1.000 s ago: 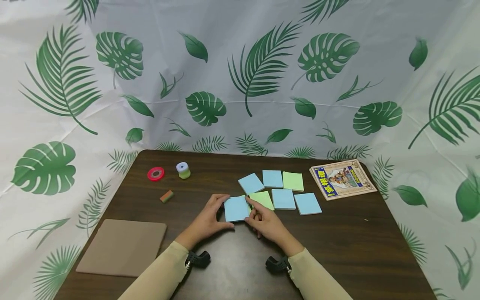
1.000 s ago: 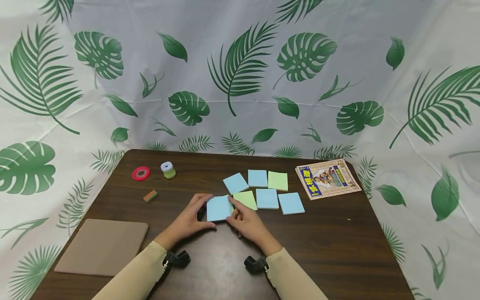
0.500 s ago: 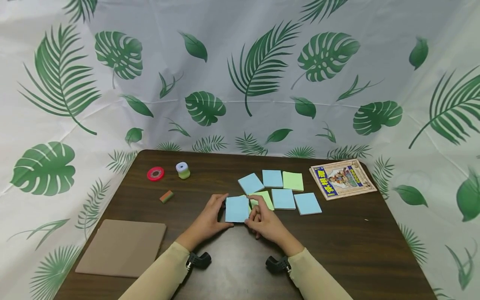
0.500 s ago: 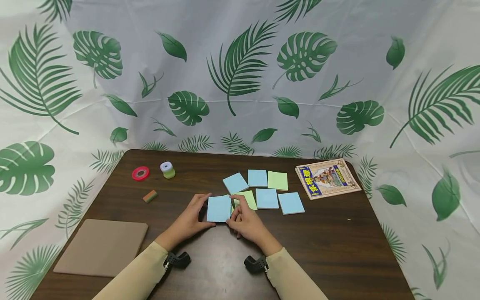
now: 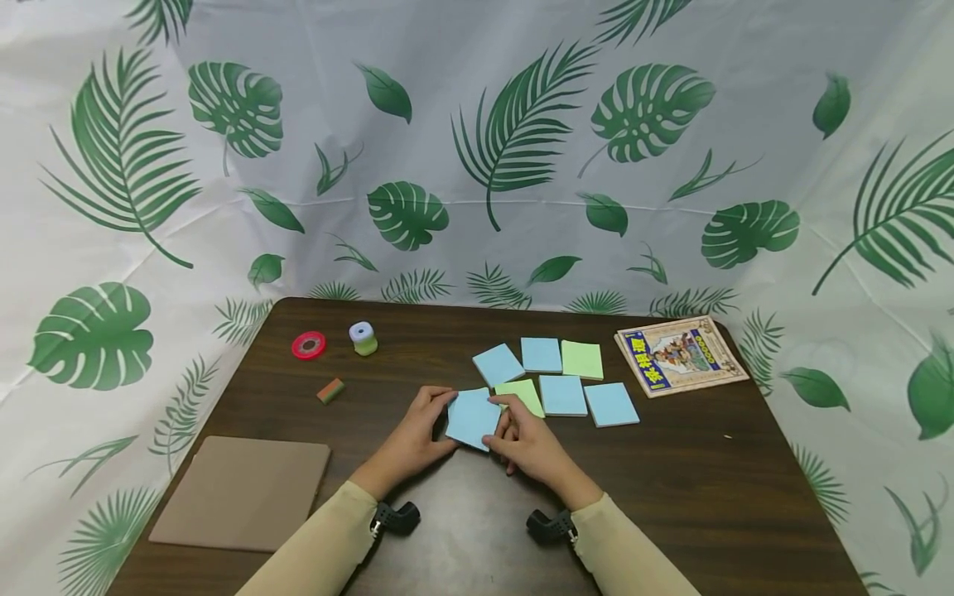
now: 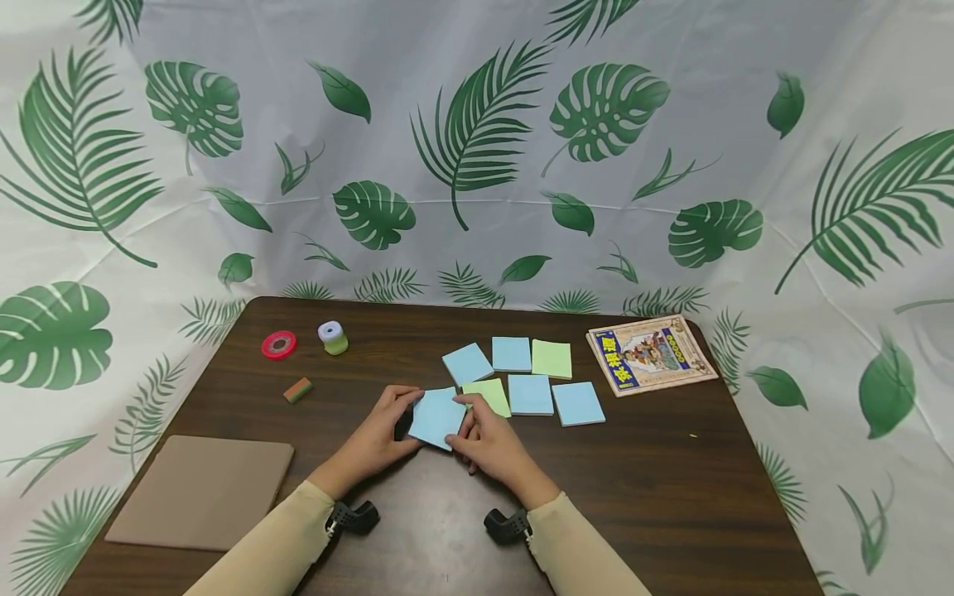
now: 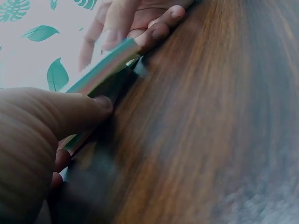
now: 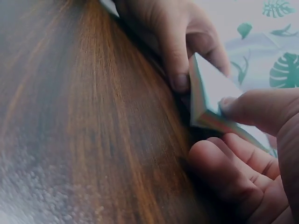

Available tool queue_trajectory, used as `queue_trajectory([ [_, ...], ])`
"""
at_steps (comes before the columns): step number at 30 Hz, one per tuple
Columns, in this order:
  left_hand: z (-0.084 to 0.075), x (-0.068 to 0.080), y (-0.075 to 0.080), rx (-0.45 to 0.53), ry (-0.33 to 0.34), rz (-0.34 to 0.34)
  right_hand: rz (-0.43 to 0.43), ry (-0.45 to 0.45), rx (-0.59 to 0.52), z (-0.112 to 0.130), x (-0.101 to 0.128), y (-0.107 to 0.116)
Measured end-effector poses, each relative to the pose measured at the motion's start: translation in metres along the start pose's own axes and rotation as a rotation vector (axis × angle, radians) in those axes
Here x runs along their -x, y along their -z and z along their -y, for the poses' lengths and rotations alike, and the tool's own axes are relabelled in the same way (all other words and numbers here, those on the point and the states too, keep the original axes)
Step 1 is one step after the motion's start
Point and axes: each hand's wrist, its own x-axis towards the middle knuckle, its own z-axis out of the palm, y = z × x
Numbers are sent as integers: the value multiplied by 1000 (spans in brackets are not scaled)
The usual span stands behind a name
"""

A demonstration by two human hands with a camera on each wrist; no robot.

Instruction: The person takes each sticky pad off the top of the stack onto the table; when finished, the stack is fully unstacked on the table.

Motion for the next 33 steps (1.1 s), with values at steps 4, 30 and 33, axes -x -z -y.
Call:
queue_trajectory([
  [4, 1, 0, 0, 2, -1, 1, -19, -9, -13, 0, 1, 0],
  [30, 1, 0, -1, -20, -6, -4, -25, 380, 389, -8, 5, 16],
  [33, 2, -1, -1, -15, -11, -11, -2, 409, 418, -9, 4, 14],
])
